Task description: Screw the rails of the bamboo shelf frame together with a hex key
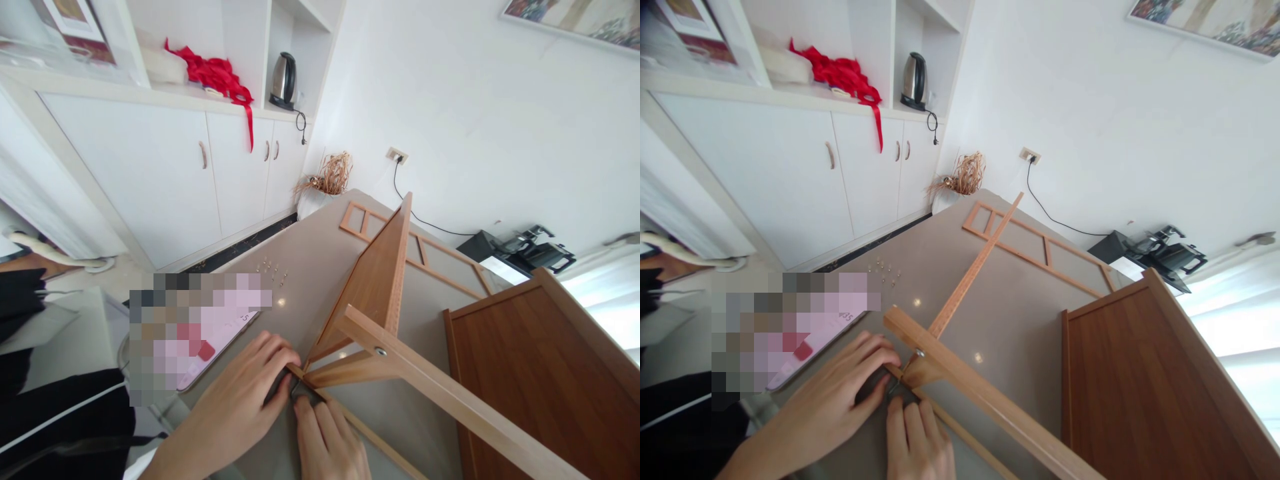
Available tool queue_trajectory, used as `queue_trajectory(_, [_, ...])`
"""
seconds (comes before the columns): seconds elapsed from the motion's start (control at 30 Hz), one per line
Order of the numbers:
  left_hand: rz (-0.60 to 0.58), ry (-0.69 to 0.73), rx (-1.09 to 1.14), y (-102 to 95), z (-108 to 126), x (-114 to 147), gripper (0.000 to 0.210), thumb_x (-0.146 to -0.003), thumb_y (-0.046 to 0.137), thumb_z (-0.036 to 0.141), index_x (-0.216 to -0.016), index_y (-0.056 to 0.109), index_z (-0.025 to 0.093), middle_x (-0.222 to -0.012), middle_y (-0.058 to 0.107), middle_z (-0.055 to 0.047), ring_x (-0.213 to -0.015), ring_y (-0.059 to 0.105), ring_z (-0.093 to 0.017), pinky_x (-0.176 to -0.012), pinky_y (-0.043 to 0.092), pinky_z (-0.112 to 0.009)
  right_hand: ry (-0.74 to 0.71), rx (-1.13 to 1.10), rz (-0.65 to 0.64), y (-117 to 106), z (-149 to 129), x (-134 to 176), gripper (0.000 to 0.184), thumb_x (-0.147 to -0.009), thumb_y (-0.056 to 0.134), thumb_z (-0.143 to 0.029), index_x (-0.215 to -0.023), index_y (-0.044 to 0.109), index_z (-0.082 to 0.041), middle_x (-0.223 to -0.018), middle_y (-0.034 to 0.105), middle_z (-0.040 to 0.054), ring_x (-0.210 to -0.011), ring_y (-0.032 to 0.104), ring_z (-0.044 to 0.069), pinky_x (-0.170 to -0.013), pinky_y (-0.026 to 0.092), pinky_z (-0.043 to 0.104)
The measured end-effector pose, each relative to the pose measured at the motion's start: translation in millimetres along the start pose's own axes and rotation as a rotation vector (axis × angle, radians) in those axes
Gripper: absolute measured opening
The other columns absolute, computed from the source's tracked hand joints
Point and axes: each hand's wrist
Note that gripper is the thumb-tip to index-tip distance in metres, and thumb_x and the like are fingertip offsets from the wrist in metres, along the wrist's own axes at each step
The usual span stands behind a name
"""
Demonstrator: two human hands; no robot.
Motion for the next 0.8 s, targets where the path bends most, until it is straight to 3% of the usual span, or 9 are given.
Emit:
queue_trajectory(0.17, [0.043,0.031,-0.017,0.7,-1,0,0.021,-0.095,0.047,0.012,-0.103,0.061,0.025,-0.104,0.064,-0.004,-0.100,0.058,-0.022,-0.083,0.050,-0.034,-0.015,0.025,-0.098,2,2,8,0.027,-0.102,0.041,-0.011,-0.107,0.068,-0.013,-0.064,0.059,0.0009,-0.060,0.065,0.017,-0.057,0.050,0.025])
queue_trajectory(0.33, [0.026,0.014,-0.018,2.4,-2,-1,0.021,-0.095,0.047,0.011,-0.102,0.060,0.026,-0.103,0.064,-0.003,-0.099,0.058,-0.023,-0.083,0.050,-0.035,-0.026,0.057,-0.083,2,3,10,0.025,-0.102,0.045,-0.011,-0.105,0.069,-0.014,-0.063,0.058,0.0002,-0.059,0.066,0.016,-0.056,0.050,0.025])
queue_trajectory(0.53, [-0.001,0.028,-0.045,0.7,-3,3,0.025,-0.093,0.050,0.014,-0.112,0.058,0.029,-0.116,0.064,-0.003,-0.112,0.058,-0.025,-0.090,0.051,-0.039,-0.018,0.058,-0.077,2,4,10,0.024,-0.103,0.045,-0.012,-0.107,0.068,-0.013,-0.064,0.061,0.0002,-0.059,0.067,0.016,-0.058,0.052,0.024])
queue_trajectory(0.8, [-0.020,0.038,-0.035,-2.7,0,5,0.040,-0.082,0.060,0.015,-0.120,0.055,0.029,-0.126,0.062,-0.005,-0.121,0.055,-0.027,-0.098,0.051,-0.042,-0.036,0.033,-0.097,3,7,13,0.026,-0.103,0.043,-0.013,-0.108,0.068,-0.012,-0.065,0.062,0.0010,-0.060,0.068,0.016,-0.060,0.054,0.024])
Point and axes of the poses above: each hand's wrist, its own x-axis away from the middle knuckle, its own y-axis out of the palm, z = x × y
